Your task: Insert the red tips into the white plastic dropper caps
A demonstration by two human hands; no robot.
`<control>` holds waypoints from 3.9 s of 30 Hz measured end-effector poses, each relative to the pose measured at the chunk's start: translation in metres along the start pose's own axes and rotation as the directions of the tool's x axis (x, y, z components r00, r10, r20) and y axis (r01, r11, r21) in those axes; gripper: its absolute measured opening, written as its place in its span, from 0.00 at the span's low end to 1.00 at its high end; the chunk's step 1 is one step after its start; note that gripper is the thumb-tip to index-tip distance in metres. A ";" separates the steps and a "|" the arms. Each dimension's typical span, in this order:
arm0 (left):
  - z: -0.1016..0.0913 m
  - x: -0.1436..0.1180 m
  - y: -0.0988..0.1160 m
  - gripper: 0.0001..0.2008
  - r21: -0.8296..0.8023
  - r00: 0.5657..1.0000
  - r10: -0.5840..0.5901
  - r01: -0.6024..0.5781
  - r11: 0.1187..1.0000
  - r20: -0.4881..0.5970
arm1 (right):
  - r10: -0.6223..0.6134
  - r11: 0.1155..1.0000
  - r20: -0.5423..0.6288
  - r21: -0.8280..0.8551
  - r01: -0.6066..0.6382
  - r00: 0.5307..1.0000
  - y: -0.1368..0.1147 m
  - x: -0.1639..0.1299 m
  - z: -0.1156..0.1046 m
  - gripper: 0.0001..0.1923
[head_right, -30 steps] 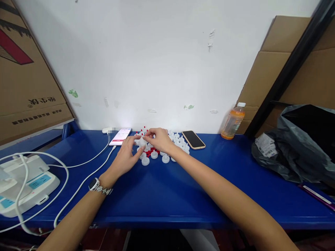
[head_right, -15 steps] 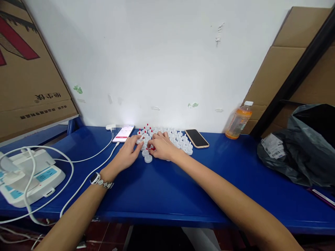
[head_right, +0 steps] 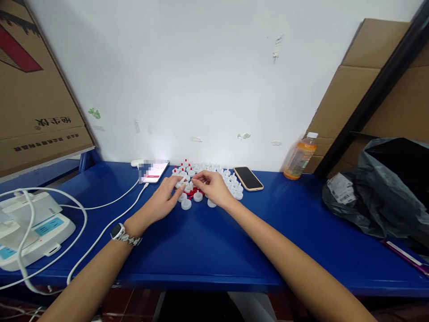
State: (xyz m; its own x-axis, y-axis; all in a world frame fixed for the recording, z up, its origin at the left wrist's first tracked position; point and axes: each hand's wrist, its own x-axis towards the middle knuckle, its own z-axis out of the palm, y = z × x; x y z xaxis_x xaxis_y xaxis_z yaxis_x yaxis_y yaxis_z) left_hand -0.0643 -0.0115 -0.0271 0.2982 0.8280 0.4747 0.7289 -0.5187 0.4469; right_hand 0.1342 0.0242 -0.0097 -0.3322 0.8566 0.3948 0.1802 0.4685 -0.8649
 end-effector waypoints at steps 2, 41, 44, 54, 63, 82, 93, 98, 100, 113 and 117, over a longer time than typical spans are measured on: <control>0.000 -0.001 0.005 0.18 -0.009 1.000 0.022 -0.022 1.000 0.018 | 0.023 0.989 -0.033 0.144 -0.018 0.999 0.002 -0.003 0.001 0.15; -0.016 0.004 -0.017 0.17 -0.015 0.993 -0.051 0.049 0.999 -0.111 | -0.081 0.850 0.044 -0.519 0.092 0.996 0.025 0.077 -0.014 0.03; -0.014 0.003 -0.014 0.15 0.005 0.996 -0.032 0.032 0.999 -0.083 | -0.079 0.782 0.106 -0.610 0.127 0.991 0.039 0.090 -0.008 0.02; -0.011 0.001 -0.009 0.17 -0.033 0.996 -0.048 0.046 0.998 -0.072 | -0.018 0.707 0.226 -0.686 0.172 0.974 0.043 0.099 0.002 0.02; -0.010 0.001 -0.009 0.17 -0.011 0.997 -0.041 0.041 0.999 -0.058 | 0.031 0.716 0.245 -0.682 0.150 0.969 0.033 0.100 -0.004 0.05; -0.006 0.003 -0.013 0.14 0.000 0.999 -0.009 0.009 1.000 -0.041 | 0.013 0.657 0.301 -0.721 0.219 0.954 0.022 0.078 -0.004 0.06; -0.005 0.000 0.004 0.20 0.028 0.991 0.047 -0.044 0.999 -0.125 | -0.097 0.949 0.137 -0.287 0.133 0.986 -0.023 0.036 -0.006 0.09; -0.003 0.000 0.004 0.17 0.011 1.000 0.018 -0.018 1.000 -0.017 | -0.140 0.944 0.134 -0.281 0.173 0.981 -0.024 0.009 0.001 0.12; -0.004 -0.001 0.001 0.17 0.011 1.000 0.001 0.000 1.000 -0.029 | -0.182 0.878 0.137 -0.424 0.224 0.974 -0.015 0.003 0.000 0.11; -0.006 -0.001 0.003 0.17 0.056 1.000 -0.029 0.030 0.998 -0.012 | -0.128 0.567 0.422 -0.712 0.415 0.898 -0.003 -0.006 0.005 0.06; -0.006 0.000 0.002 0.18 0.043 0.999 -0.034 0.034 0.998 0.004 | -0.131 0.576 0.425 -0.703 0.418 0.896 0.003 -0.004 0.006 0.05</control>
State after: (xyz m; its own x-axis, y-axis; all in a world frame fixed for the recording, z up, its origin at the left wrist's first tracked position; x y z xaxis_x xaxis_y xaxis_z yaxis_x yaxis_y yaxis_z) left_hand -0.0665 -0.0136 -0.0219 0.2759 0.8460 0.4562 0.7645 -0.4808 0.4294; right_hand 0.1303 0.0212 -0.0158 -0.7147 0.6141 0.3348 0.6156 0.7795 -0.1158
